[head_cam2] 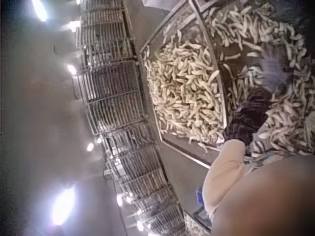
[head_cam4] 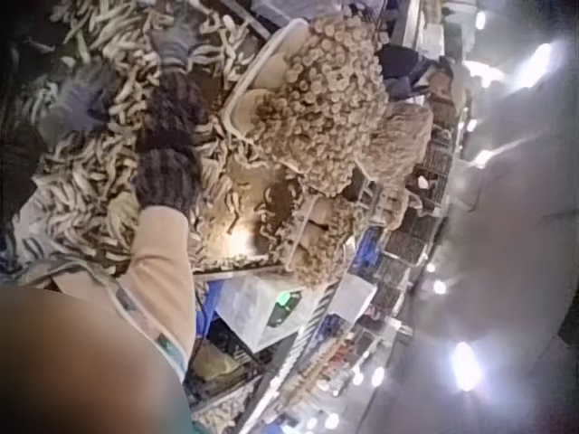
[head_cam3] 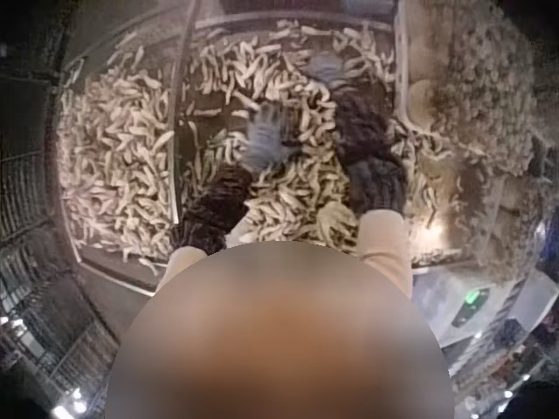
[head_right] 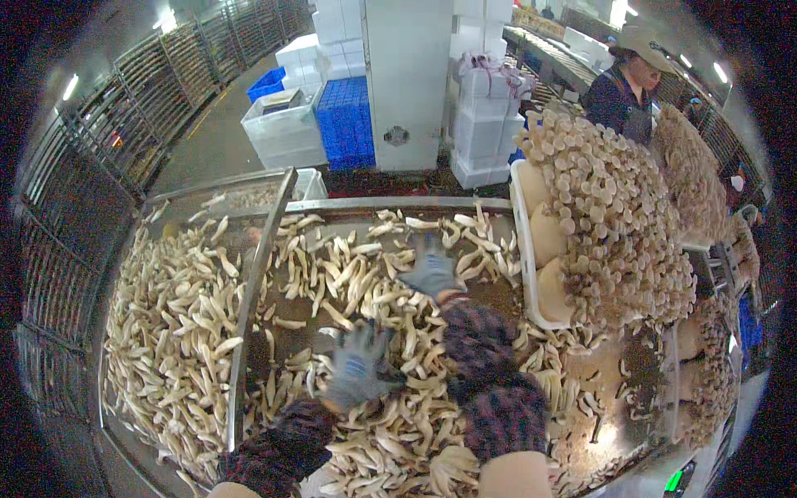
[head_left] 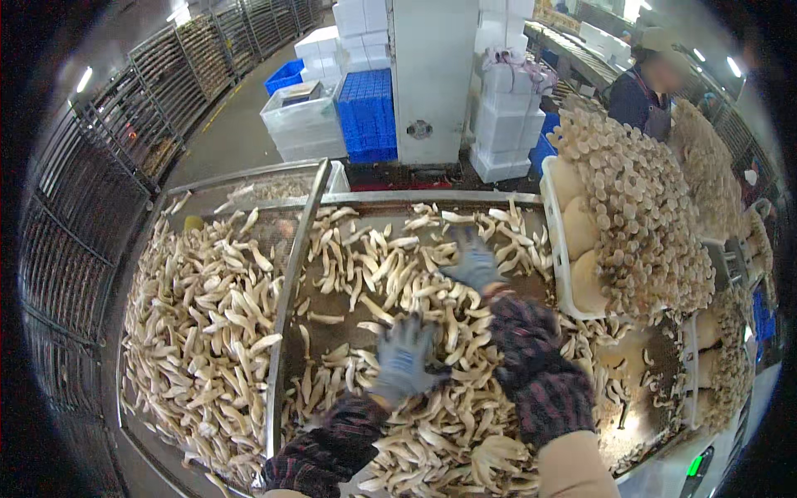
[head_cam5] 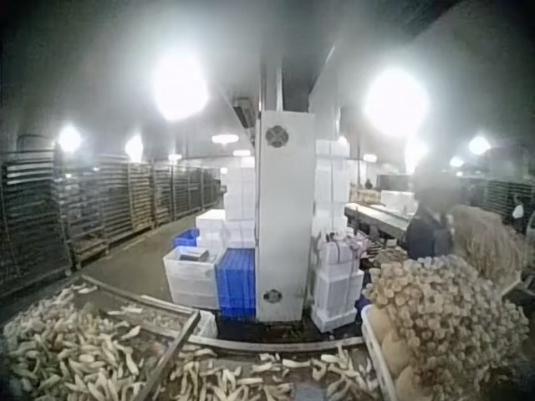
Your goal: The person sorts and separates oyster mushrooms on a metal table, picking up clusters and breaking them into smaller pieces. The person places the separated mushrooms into a blue crate while coworkers work nearby.
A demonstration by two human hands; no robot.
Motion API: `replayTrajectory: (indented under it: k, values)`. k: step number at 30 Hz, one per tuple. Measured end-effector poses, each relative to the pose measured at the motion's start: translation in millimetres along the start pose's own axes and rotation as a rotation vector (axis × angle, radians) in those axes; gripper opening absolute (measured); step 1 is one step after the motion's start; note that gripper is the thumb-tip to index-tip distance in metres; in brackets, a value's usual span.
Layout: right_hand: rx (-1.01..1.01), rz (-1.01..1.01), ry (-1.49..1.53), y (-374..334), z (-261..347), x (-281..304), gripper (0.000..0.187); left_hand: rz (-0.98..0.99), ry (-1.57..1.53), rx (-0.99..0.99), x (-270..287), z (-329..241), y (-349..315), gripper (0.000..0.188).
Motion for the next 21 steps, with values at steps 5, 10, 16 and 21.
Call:
replayTrajectory:
  k: [5,10,16,21]
  values:
    - [0.03,0.142,-0.134,35,36,-68,0.055,0.053,-0.085,-0.053,-34,13,19,0.068]
    - [0.227,0.131,1.15,-104,-11,-81,0.039,-0.174,-0.359,-0.058,-6,38,-40,0.068]
    - [-0.011,-0.072,0.983,-241,44,-105,0.042,0.035,-1.249,-0.075,-72,-45,-95,0.052]
    - [0.092,-0.396,1.058,-328,84,-150,0.038,-0.139,-1.488,-0.223,-112,-45,-148,0.032]
Point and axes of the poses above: each hand's wrist, its own y-axis towards the middle knuckle, its own x-axis out of the back of the hand, z = x × y, the point moved 5 cm from there along y, towards the middle knuckle, and after that the axes turned 15 degrees about z, right-handed, at the moved point
